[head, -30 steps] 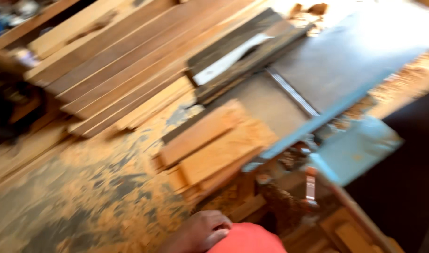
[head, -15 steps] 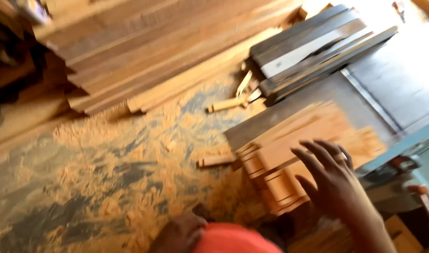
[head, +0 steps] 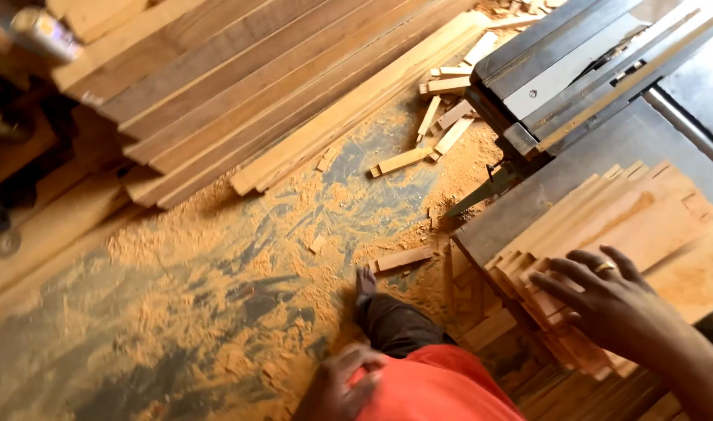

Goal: The person picks up a wooden board, aligns it against the fence of a table saw, and pushes it through the blade, repeating this process with several more boards.

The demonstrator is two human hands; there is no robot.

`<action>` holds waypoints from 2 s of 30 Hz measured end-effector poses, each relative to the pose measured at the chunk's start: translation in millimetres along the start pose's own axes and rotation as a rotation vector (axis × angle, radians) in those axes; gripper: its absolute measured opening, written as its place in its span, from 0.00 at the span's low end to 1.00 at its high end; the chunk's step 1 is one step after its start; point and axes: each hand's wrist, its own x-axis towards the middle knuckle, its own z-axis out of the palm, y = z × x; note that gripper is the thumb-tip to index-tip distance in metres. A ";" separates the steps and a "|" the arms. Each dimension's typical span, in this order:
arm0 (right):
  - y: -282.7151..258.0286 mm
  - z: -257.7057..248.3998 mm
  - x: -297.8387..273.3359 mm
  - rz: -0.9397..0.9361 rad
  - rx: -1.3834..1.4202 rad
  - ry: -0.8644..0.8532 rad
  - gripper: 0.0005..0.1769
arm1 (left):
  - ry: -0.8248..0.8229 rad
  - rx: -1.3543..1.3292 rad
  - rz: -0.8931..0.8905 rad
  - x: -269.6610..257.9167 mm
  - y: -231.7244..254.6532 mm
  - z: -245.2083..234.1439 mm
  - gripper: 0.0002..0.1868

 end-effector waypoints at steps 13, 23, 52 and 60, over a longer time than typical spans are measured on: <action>-105.9 -193.3 183.9 0.091 0.320 0.520 0.31 | -0.508 -0.399 0.168 209.6 91.9 -106.0 0.37; -78.4 -175.2 348.4 0.307 0.216 0.643 0.30 | -0.254 -1.054 -0.585 391.8 -4.3 -214.7 0.33; 235.8 57.0 461.5 1.172 0.404 0.505 0.33 | -0.664 1.131 0.612 867.0 60.8 -42.1 0.31; 278.0 64.0 469.0 1.220 0.358 0.548 0.27 | -0.645 0.967 0.673 906.5 92.5 -19.7 0.35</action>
